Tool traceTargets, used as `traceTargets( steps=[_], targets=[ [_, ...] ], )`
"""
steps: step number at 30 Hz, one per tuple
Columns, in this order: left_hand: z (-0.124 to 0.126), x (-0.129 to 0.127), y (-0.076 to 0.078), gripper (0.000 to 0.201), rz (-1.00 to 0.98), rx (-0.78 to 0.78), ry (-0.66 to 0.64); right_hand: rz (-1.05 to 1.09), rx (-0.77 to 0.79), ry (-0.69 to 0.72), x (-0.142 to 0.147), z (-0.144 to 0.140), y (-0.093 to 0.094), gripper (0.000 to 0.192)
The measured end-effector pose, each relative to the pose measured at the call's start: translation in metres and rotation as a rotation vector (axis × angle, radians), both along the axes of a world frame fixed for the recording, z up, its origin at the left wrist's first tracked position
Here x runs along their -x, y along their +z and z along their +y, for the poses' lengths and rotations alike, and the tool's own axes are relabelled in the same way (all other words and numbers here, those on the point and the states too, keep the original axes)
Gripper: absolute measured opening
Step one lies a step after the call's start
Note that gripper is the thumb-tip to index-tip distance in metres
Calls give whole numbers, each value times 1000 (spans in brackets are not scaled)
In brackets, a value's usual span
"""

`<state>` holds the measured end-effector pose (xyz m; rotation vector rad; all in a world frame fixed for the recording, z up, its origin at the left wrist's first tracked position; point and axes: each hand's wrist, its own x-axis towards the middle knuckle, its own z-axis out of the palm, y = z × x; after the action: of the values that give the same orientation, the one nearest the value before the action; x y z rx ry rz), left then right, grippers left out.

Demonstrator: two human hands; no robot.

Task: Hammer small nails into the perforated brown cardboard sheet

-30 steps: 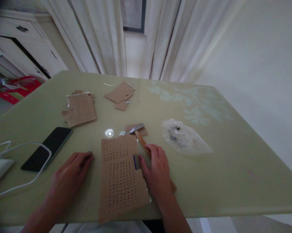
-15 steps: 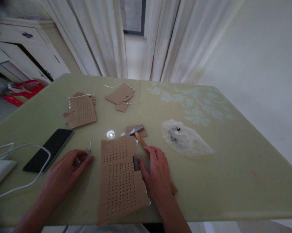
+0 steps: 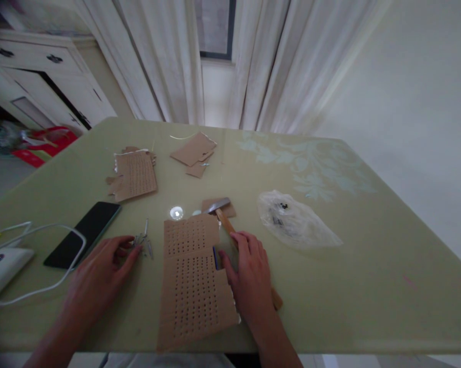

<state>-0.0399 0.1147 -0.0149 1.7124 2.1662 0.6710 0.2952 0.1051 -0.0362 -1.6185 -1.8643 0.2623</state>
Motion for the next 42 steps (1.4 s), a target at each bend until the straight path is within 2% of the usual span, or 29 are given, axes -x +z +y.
traceTargets(
  steps=[8,14,17,21,24,26,29,31,34,38,40,42],
  targets=[
    [22,-4,8,43,32,21,-44,12,7,4,0,0,0,32],
    [35,-12,12,43,148,76,-77,60,-23,-18,3,0,3,29],
    [37,-15,14,43,162,122,-71,115,-61,-36,4,-2,9,24],
    [36,-13,12,46,170,110,-85,262,-101,-36,2,-14,16,21],
    [33,-8,11,50,164,94,-90,412,23,-31,-2,-32,16,24],
    [30,-3,12,50,152,85,-89,447,164,-13,-6,-47,15,27],
    [28,2,15,45,115,42,-77,485,292,53,-8,-64,13,29],
    [27,4,16,42,94,-5,-75,533,344,125,-7,-69,14,42],
    [22,3,13,39,14,-78,-98,532,400,212,-5,-70,14,62],
    [3,-13,2,39,-256,-76,-177,484,375,317,-3,-63,11,82],
    [-10,-26,-4,36,-400,-42,-232,451,342,339,-1,-58,11,83],
    [-19,-40,-8,33,-506,-35,-235,411,320,333,4,-53,12,72]
  ],
)
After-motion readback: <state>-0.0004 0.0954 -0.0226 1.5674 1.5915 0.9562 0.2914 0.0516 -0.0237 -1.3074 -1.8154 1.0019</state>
